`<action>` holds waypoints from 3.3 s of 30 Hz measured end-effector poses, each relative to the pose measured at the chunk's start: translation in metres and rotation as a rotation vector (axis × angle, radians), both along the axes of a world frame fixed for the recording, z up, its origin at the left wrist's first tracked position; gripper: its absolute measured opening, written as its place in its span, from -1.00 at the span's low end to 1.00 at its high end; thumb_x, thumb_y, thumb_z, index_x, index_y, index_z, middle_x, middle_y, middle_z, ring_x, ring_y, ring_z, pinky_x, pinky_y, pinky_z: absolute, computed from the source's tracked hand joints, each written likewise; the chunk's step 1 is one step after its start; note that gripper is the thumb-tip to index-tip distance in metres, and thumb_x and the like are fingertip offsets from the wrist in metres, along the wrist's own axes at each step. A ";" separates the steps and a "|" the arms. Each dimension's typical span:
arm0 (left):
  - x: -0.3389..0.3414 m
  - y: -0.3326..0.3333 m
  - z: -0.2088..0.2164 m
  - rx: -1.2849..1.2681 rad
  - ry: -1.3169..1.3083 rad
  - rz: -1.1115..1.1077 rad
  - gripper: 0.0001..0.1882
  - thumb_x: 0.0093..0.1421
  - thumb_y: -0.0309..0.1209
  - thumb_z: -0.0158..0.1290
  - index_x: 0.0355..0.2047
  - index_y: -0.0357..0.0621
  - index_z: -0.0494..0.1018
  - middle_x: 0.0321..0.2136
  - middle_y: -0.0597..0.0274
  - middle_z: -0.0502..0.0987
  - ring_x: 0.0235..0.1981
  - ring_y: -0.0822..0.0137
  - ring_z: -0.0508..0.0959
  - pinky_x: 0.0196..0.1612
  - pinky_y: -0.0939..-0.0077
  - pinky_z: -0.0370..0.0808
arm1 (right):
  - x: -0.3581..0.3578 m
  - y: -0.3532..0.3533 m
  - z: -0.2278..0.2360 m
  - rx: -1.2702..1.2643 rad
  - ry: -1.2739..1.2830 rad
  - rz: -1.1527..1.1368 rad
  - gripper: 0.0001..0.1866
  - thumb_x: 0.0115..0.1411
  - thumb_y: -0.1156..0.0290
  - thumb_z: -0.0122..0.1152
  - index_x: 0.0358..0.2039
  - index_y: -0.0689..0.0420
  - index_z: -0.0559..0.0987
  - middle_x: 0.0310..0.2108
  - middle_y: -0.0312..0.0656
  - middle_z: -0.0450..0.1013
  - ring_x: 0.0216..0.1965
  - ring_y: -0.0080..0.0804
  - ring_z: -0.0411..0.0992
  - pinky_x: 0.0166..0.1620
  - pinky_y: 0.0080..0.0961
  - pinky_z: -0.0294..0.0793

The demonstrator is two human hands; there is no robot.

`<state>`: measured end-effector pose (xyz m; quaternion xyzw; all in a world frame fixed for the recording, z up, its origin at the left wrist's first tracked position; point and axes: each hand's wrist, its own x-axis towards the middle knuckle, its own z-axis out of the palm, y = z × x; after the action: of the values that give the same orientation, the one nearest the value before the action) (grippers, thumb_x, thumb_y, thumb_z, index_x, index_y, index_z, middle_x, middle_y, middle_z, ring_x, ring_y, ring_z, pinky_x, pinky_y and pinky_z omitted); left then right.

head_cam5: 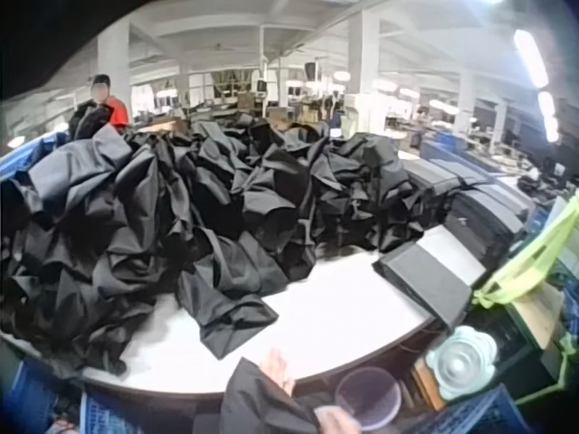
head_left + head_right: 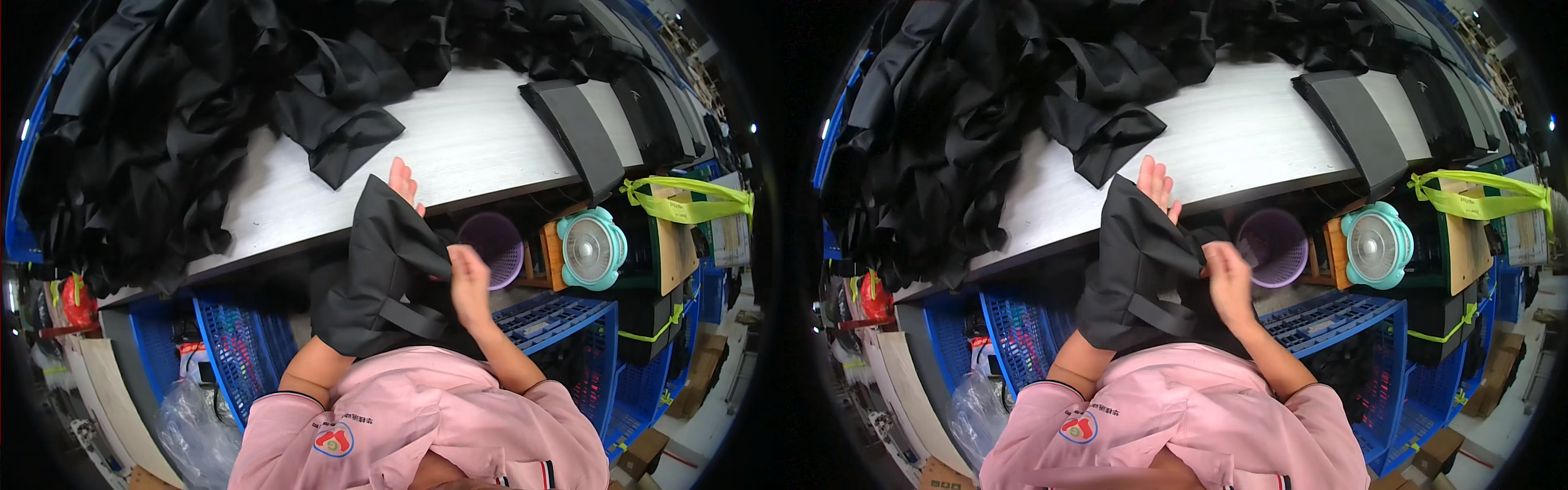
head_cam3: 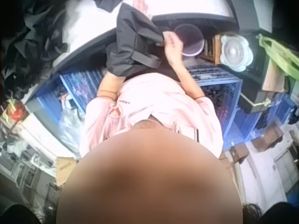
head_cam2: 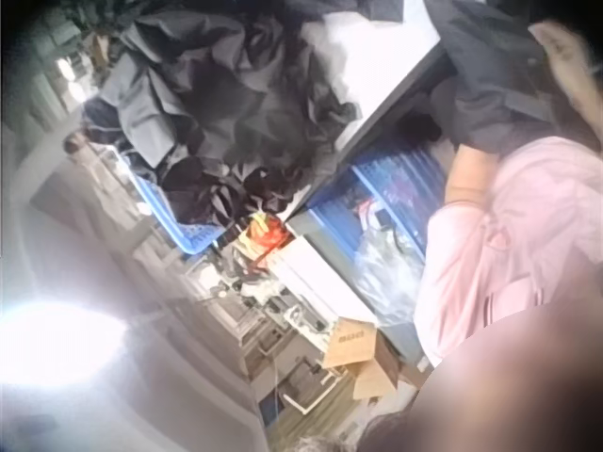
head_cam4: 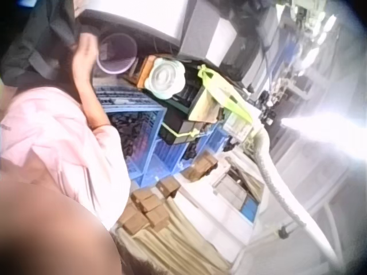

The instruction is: Inspecting and organizing black fabric covers or components on a workbench in a factory.

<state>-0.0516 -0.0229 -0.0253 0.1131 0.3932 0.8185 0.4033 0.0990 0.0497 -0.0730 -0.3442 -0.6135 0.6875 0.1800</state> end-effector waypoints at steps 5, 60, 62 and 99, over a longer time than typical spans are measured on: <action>0.005 -0.011 -0.007 -0.105 0.221 -0.064 -0.28 0.48 -0.11 -0.19 0.52 0.01 -0.18 0.52 0.10 -0.21 0.53 0.22 -0.16 0.48 0.29 -0.14 | -0.005 0.012 0.068 0.787 0.213 -0.021 -0.78 0.19 0.44 0.34 -0.19 0.26 0.57 -0.17 -0.07 0.50 -0.14 -0.25 0.50 -0.07 -0.40 0.47; -0.001 -0.004 -0.016 -0.410 0.470 -0.190 -0.66 0.44 -0.39 -0.03 0.14 -0.28 0.47 -0.03 0.09 0.60 -0.02 0.42 0.58 0.08 0.57 0.47 | -0.080 0.186 0.107 1.167 0.161 -0.194 -0.74 0.35 0.42 0.16 0.01 0.18 0.61 0.15 -0.08 0.40 0.13 -0.20 0.41 0.18 -0.33 0.37; 0.005 -0.013 -0.002 -0.215 0.440 -0.090 -0.68 0.41 -0.46 0.03 0.11 -0.36 0.49 -0.11 0.11 0.61 -0.07 0.41 0.60 0.03 0.55 0.53 | -0.072 0.180 0.091 1.051 0.180 -0.282 -0.74 0.38 0.43 0.14 0.01 0.24 0.59 0.08 -0.09 0.46 0.05 -0.26 0.46 0.13 -0.37 0.42; -0.047 0.046 -0.010 -0.170 0.293 0.203 -0.48 0.08 -0.85 0.03 0.07 -0.28 0.44 -0.13 0.25 0.54 -0.25 0.56 0.53 -0.11 0.68 0.48 | -0.075 0.114 0.039 -0.223 0.267 0.076 -0.76 0.17 0.58 0.29 -0.14 0.14 0.55 -0.39 -0.36 0.55 -0.37 -0.62 0.51 -0.25 -0.65 0.47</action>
<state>-0.0985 0.0235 -0.0350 0.1564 0.5247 0.7937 0.2650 0.0237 0.1640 -0.0340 -0.2440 -0.5168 0.7972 0.1945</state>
